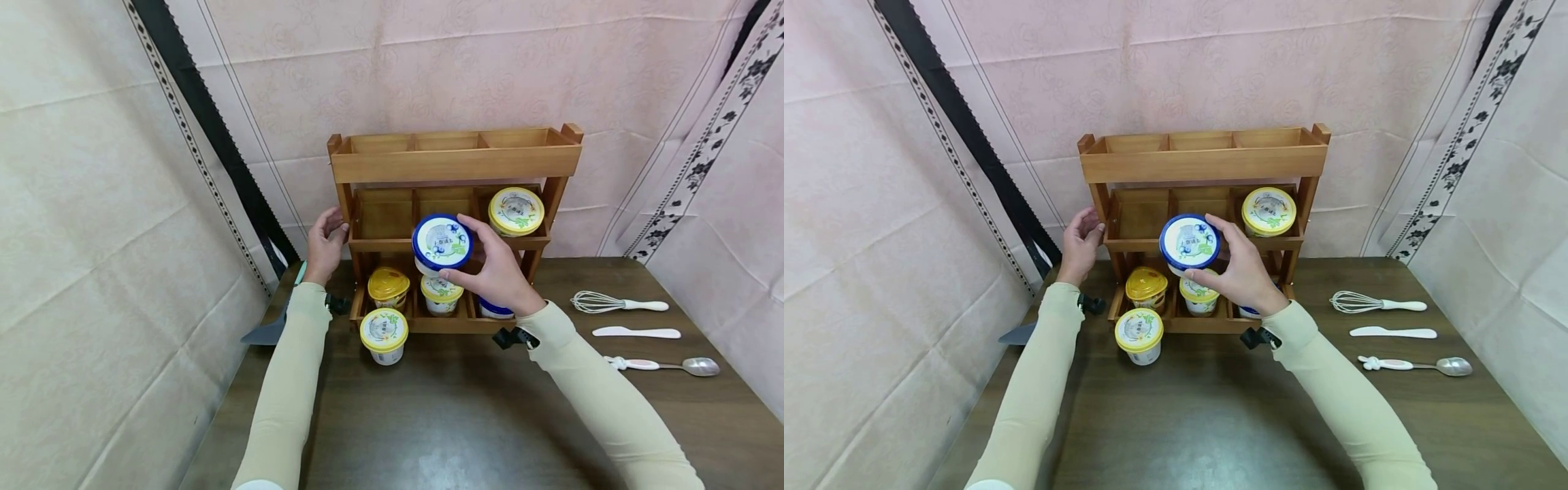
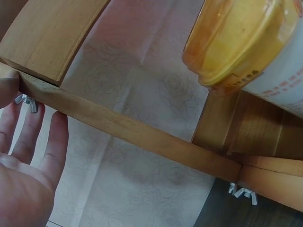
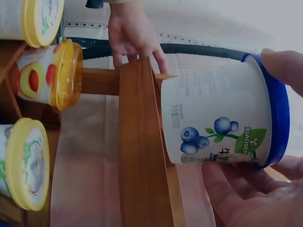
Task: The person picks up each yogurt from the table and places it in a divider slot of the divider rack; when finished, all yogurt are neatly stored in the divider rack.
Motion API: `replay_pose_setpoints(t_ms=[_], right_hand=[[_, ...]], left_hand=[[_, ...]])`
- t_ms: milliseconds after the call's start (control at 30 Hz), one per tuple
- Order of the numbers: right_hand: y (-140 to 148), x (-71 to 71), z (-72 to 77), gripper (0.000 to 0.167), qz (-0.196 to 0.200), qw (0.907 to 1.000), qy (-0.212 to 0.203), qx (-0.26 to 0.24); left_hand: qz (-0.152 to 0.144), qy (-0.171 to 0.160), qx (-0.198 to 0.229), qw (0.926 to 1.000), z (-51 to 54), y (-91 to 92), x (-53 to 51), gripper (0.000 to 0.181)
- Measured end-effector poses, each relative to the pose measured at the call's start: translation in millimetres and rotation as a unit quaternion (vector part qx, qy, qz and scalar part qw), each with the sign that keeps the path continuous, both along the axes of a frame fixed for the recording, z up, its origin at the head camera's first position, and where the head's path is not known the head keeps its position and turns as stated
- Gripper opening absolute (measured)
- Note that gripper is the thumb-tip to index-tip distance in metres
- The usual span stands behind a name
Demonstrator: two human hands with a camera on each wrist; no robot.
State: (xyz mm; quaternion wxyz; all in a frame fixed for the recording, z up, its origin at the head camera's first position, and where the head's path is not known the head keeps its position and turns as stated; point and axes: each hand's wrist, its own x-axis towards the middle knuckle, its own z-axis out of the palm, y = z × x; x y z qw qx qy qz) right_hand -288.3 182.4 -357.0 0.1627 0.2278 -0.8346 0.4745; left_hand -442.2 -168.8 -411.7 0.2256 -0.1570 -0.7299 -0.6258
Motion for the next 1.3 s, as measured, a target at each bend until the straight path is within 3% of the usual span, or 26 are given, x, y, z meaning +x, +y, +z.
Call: replay_pose_setpoints(t_ms=[233,533,700,900,1300], right_hand=[[0,-14.2,8.7,0.097,-0.027,0.9996,-0.001,-0.011],[0,-30.7,13.8,0.099,-0.040,0.9986,0.002,-0.036],[-2,-38.6,15.6,0.101,-0.044,0.9976,-0.007,-0.053],[-8,-47.4,14.1,0.101,-0.054,0.9966,0.015,-0.060],[-13,-63.7,2.9,0.104,-0.116,0.9927,0.015,0.026]], left_hand=[[0.006,-0.008,0.000,0.9999,-0.1,0.7,2.0,0.044],[0.016,-0.023,-0.003,0.9996,8.9,7.5,10.9,0.045],[0.009,-0.010,0.000,0.9999,2.6,3.7,5.6,0.044],[0.006,-0.014,0.009,0.9998,0.4,2.2,3.3,0.045],[0.007,-0.004,-0.003,1.0000,0.9,2.0,3.8,0.044]])
